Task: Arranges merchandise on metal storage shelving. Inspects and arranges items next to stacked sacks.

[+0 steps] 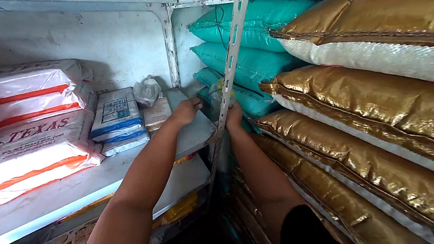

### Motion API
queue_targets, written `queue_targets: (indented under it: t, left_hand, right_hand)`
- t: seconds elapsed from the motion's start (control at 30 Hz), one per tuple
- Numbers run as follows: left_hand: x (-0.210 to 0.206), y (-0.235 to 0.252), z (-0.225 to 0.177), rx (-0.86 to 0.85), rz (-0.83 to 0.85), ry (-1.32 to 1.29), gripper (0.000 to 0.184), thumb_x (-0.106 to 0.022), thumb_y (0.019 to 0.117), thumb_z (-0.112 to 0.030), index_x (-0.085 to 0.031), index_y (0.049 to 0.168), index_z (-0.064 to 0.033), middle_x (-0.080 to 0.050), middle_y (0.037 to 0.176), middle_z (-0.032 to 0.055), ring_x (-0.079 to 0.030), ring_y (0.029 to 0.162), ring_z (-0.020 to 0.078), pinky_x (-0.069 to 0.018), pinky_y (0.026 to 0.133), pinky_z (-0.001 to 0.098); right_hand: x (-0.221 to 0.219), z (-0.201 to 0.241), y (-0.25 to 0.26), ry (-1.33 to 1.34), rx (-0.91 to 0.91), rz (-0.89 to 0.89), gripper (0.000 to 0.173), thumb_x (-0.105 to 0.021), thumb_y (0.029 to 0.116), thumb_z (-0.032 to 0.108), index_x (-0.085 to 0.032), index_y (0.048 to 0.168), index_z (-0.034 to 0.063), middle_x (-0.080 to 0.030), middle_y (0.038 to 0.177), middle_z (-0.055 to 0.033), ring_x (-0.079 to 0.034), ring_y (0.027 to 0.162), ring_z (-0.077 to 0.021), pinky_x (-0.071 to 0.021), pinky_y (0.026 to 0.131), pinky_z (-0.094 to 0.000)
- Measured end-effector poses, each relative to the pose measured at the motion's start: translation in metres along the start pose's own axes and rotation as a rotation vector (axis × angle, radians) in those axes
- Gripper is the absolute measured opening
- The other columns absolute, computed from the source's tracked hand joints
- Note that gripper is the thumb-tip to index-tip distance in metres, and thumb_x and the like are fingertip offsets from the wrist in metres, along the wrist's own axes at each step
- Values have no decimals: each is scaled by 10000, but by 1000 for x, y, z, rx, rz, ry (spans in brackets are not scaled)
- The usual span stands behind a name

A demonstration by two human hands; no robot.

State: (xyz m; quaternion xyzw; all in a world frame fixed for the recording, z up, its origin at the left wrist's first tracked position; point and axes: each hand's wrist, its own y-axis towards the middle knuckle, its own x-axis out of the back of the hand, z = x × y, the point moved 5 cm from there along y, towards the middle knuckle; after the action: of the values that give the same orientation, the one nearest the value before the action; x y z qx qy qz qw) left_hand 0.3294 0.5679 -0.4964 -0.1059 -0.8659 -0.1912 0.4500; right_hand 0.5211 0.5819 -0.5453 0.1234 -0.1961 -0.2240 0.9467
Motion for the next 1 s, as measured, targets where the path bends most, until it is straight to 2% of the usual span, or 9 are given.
queue_targets:
  t: [0.1, 0.17, 0.27, 0.4, 0.53, 0.63, 0.83, 0.9, 1.0]
  left_hand:
    - [-1, -4, -6, -96, 28, -15, 292, -448, 1114, -205, -679, 1145, -30, -693, 1098, 157, -660, 1041, 301, -499, 944, 547]
    - [-1, -4, -8, -100, 45, 6, 291, -442, 1116, -206, -678, 1153, -39, -699, 1103, 152, -665, 1049, 306, -500, 951, 554]
    - [-2, -3, -9, -121, 66, 19, 299, -441, 1116, -222, -681, 1139, -46, -701, 1078, 141, -667, 1037, 296, -505, 945, 550]
    - [-5, -4, -10, -125, 92, 14, 317, -420, 1122, -239, -680, 1138, -59, -712, 1100, 126, -672, 1060, 289, -507, 956, 548]
    - [-9, -2, -11, -150, 99, 39, 326, -407, 1125, -230, -671, 1173, -43, -704, 1116, 151, -670, 1070, 321, -502, 962, 567]
    - [-12, -2, -11, -162, 91, 17, 317, -418, 1120, -205, -675, 1167, -25, -709, 1107, 161, -674, 1073, 321, -503, 973, 562]
    - [-13, -2, -19, -164, 137, 14, 320, -405, 1125, -207, -662, 1161, -20, -705, 1110, 152, -668, 1077, 301, -500, 975, 536]
    - [-13, -3, -21, -174, 146, 4, 318, -407, 1125, -213, -660, 1151, -22, -711, 1094, 142, -674, 1059, 280, -504, 968, 517]
    - [-14, -4, -23, -175, 161, -8, 318, -404, 1127, -213, -658, 1141, -23, -709, 1078, 134, -671, 1041, 269, -503, 959, 504]
  right_hand:
    - [-17, -2, 23, 234, -16, -92, 325, -690, 968, 164, -599, 1202, -41, -692, 1081, -199, -691, 987, -278, -567, 905, -468]
    - [-22, -1, 32, 311, -6, -105, 339, -707, 967, 154, -607, 1232, -34, -691, 1075, -187, -683, 973, -253, -565, 897, -451]
    - [-36, -13, 51, 378, 12, -71, 224, -665, 997, 167, -674, 1133, -10, -704, 985, -141, -689, 891, -198, -588, 831, -410]
    - [-69, -57, 82, 460, -8, 52, 361, -555, 1065, 301, -636, 1234, -7, -698, 1104, -157, -690, 993, -202, -592, 875, -398]
    - [-78, -66, 71, 218, 93, 234, 299, -553, 1049, 155, -616, 1290, -11, -676, 1211, -158, -659, 1119, -188, -558, 968, -377]
    - [-70, -65, 64, 285, 231, 80, 244, -611, 1008, 90, -645, 1192, -67, -694, 1101, -180, -680, 1030, -187, -578, 916, -362]
    - [-29, -12, 27, 236, 245, -14, 141, -601, 1004, 100, -686, 989, -12, -682, 849, -67, -656, 790, -83, -569, 769, -306]
    - [-25, -10, 31, 291, 171, -36, 229, -603, 1038, 216, -693, 1015, 7, -688, 869, -63, -664, 796, -100, -579, 775, -341]
    - [-24, -12, 38, 413, 125, -63, 218, -603, 1038, 224, -695, 1010, 28, -683, 840, -41, -667, 750, -94, -595, 726, -329]
